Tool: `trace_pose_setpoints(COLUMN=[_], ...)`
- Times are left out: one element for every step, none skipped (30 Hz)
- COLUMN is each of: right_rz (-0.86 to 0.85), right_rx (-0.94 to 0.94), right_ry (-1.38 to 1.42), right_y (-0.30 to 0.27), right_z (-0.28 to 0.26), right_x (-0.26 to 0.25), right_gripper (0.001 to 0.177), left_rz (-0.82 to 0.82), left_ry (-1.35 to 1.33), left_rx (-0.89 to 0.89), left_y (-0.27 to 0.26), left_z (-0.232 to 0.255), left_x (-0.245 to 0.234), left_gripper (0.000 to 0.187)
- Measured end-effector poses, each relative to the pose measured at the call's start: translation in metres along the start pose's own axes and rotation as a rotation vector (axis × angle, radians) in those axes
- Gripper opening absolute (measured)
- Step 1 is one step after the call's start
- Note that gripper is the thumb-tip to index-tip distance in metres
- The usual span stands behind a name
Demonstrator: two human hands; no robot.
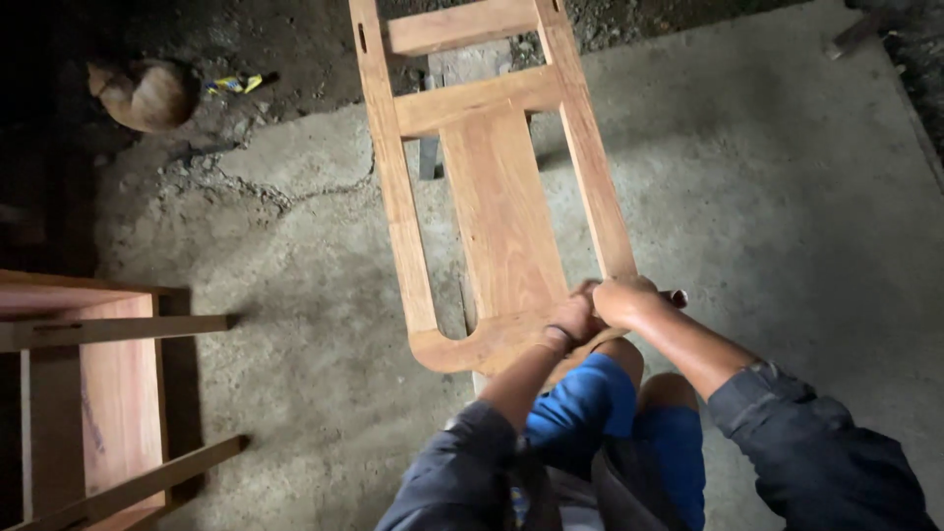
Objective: Sanding the edges of a wooden chair frame using a hand-held sanding block
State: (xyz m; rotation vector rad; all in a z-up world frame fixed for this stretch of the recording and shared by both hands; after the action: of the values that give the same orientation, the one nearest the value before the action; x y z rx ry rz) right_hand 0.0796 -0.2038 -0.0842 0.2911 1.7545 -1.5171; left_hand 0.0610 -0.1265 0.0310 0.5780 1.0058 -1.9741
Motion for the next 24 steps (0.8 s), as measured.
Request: trace_pose_setpoints(right_rz=[0.006,0.031,0.056,0.062,0.124,0.181,0.183,0.737,1.285,1.288,1.279,1.248,1.249,1.206,1.154,1.157,1.230,1.298,1.297,1.226,1.151,1.151,1.131,1.115], right_rx=[0.003,-0.001,-0.005,-0.007,-0.028,-0.060,-0.073,-0.169,-0.262,-0.283,-0.282,-0.271,-0.284,-0.286,-0.286,-0.285,-0.351,-0.420,-0.420,-0.274,-0.130,-0.135,-0.128,-0.114], right_ry=[-0.001,-0.035,-0.070,-0.077,-0.045,-0.015,-0.026,0.156,0.354,0.349,0.632,0.918,0.917,1.110,1.302,1.300,1.392,1.493,1.500,1.535,1.563,1.564,1.480,1.395], right_y=[0.018,0.035,0.053,0.002,-0.058,-0.138,-0.164,-0.209,-0.273,-0.268,-0.258,-0.247,-0.238,-0.224,-0.210,-0.203,-0.200,-0.197,-0.192,-0.176,-0.161,-0.162,-0.164,-0.167], right_z=[0.012,0.024,0.036,0.020,0.000,-0.025,-0.030,-0.036,-0.031,-0.031,-0.017,-0.005,-0.011,-0.011,-0.013,-0.014,-0.013,-0.016,-0.018,-0.015,-0.014,-0.015,-0.019,-0.021], right_x=[0.023,0.045,0.065,0.011,-0.059,-0.129,-0.144,-0.204,-0.244,-0.233,-0.217,-0.197,-0.191,-0.176,-0.160,-0.158,-0.157,-0.155,-0.147,-0.134,-0.120,-0.121,-0.123,-0.124], right_gripper=[0.022,0.036,0.058,0.058,0.037,0.019,0.019,0.028,0.039,0.039,0.048,0.058,0.058,0.049,0.040,0.040,0.036,0.032,0.032,0.032,0.033,0.033,0.025,0.016], left_rz=[0.005,0.172,0.339,0.349,0.383,0.417,0.429,0.455,0.481,0.497,0.461,0.416,0.425,0.342,0.258,0.258,0.224,0.187,0.184,0.232,0.280,0.283,0.341,0.394], left_ry=[0.003,0.104,0.206,0.207,0.112,0.015,0.015,0.028,0.040,0.042,0.104,0.166,0.170,0.030,-0.109,-0.109,-0.133,-0.153,-0.149,-0.150,-0.151,-0.148,-0.118,-0.087], left_rx=[0.004,0.185,0.367,0.364,0.461,0.548,0.535,0.447,0.358,0.346,0.346,0.351,0.343,0.290,0.236,0.239,0.214,0.182,0.178,0.229,0.281,0.279,0.367,0.462], left_y=[0.021,0.038,0.051,0.053,0.048,0.041,0.037,0.038,0.038,0.053,0.071,0.087,0.079,0.073,0.066,0.066,0.067,0.063,0.063,0.065,0.066,0.070,0.068,0.066], left_z=[-0.016,-0.014,-0.013,-0.014,-0.009,-0.006,-0.004,-0.009,-0.015,-0.021,-0.025,-0.030,-0.027,-0.029,-0.030,-0.029,-0.031,-0.038,-0.038,-0.036,-0.035,-0.036,-0.030,-0.023], left_x=[0.038,0.065,0.094,0.092,0.087,0.082,0.077,0.068,0.059,0.076,0.098,0.121,0.107,0.099,0.092,0.091,0.092,0.093,0.100,0.099,0.098,0.102,0.102,0.104], left_gripper=[0.049,0.033,0.017,0.017,0.015,0.017,0.017,0.021,0.028,0.028,0.027,0.027,0.027,0.031,0.036,0.036,0.035,0.034,0.034,0.033,0.033,0.033,0.028,0.024])
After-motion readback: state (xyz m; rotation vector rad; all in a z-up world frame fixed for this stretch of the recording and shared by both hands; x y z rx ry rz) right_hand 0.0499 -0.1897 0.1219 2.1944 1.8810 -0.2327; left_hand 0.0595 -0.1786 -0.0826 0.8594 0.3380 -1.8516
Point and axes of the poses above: each hand's wrist, its own y-axis towards the middle knuckle, its own x-axis out of the palm, z = x × y, the point moved 9 cm from there along y, towards the middle knuckle, and after that the axes turned 7 degrees about -x, right-handed, at the moved point
